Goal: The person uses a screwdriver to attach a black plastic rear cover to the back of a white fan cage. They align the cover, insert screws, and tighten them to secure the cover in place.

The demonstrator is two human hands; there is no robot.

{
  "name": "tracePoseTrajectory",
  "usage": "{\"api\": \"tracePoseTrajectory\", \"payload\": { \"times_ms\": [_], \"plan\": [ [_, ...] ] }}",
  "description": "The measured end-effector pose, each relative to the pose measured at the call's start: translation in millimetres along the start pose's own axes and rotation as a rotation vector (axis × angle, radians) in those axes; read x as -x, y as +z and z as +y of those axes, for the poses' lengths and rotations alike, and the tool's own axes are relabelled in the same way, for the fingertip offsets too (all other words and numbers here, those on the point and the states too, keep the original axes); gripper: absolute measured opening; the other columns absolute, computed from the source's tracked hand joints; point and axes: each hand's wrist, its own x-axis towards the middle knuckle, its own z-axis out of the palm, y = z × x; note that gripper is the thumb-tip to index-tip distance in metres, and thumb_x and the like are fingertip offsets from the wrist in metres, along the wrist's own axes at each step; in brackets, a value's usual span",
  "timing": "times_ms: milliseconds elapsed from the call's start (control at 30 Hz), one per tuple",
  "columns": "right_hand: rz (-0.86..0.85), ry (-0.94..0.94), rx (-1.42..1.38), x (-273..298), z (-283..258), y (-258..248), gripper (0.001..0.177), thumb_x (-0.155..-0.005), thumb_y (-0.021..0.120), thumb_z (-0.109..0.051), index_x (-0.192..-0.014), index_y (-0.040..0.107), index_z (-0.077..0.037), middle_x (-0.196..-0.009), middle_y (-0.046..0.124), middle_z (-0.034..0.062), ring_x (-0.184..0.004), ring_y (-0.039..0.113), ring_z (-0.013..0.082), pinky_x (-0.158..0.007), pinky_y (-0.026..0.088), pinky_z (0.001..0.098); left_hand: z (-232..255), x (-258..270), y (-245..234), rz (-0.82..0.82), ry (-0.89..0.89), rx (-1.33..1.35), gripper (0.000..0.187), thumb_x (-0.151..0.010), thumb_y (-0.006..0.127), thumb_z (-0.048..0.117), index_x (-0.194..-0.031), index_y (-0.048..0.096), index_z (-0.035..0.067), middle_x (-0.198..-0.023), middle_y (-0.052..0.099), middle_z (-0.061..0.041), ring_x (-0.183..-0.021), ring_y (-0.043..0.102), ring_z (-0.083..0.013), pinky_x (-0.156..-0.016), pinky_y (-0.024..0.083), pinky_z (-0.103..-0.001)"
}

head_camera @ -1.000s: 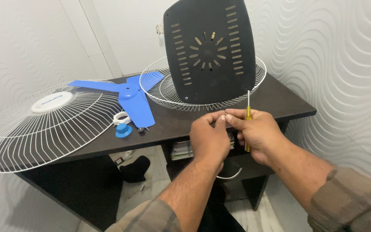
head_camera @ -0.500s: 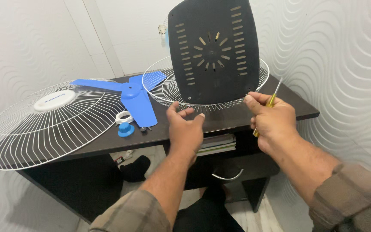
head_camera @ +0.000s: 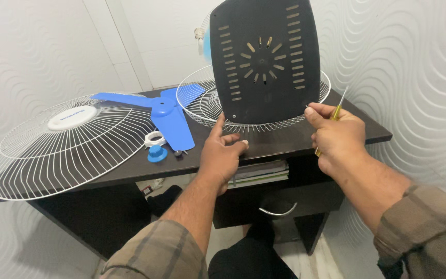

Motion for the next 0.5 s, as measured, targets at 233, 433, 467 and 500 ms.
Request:
{"api": "tracePoseTrajectory", "payload": {
  "times_ms": [233, 433, 467, 500],
  "plan": [
    [0.023, -0.041, 0.013, 5.2, -3.0, 2.1, 0.015, -0.089, 0.077, -0.012, -0.103, 0.072, -0.008, -0.072, 0.06, -0.0015, -0.049, 0.045, 0.0068, -0.042, 0.035, 0.0235, -1.5, -1.3, 1.3, -0.014, 0.005, 0.048, 0.093, -0.085, 0.064, -0.001, -0.162, 0.018, 0.024, -0.137, 0.063, -0.019, -0.116, 0.068, -0.0225, -0.097, 0.054, -0.034],
    [0.02, -0.075, 0.009, 8.3, -2.2, 2.6, 0.013, -0.09, 0.076, -0.012, -0.102, 0.073, -0.007, -0.07, 0.059, -0.002, -0.048, 0.043, 0.0057, -0.041, 0.032, 0.0232, 2.7, 1.9, 0.0, -0.012, -0.055, -0.017, 0.093, -0.086, 0.063, 0.001, -0.162, 0.016, 0.026, -0.138, 0.062, -0.016, -0.114, 0.068, -0.0191, -0.096, 0.056, -0.033],
    [0.014, -0.076, 0.0, 8.0, -2.1, 3.1, 0.013, -0.091, 0.076, -0.013, -0.101, 0.073, -0.006, -0.07, 0.059, -0.0015, -0.048, 0.042, 0.006, -0.041, 0.031, 0.0237, 3.4, 2.4, 0.0, -0.014, -0.056, -0.012, 0.093, -0.086, 0.063, 0.0, -0.162, 0.015, 0.026, -0.138, 0.063, -0.016, -0.113, 0.068, -0.0193, -0.095, 0.056, -0.033],
    [0.008, -0.078, -0.008, 7.7, -1.9, 3.5, 0.012, -0.091, 0.076, -0.013, -0.101, 0.072, -0.006, -0.07, 0.059, -0.001, -0.048, 0.042, 0.0062, -0.042, 0.03, 0.0241, 3.9, 2.8, -0.1, -0.016, -0.057, -0.006, 0.093, -0.086, 0.062, 0.0, -0.162, 0.015, 0.026, -0.137, 0.063, -0.016, -0.113, 0.068, -0.0195, -0.095, 0.057, -0.033]
  ]
}}
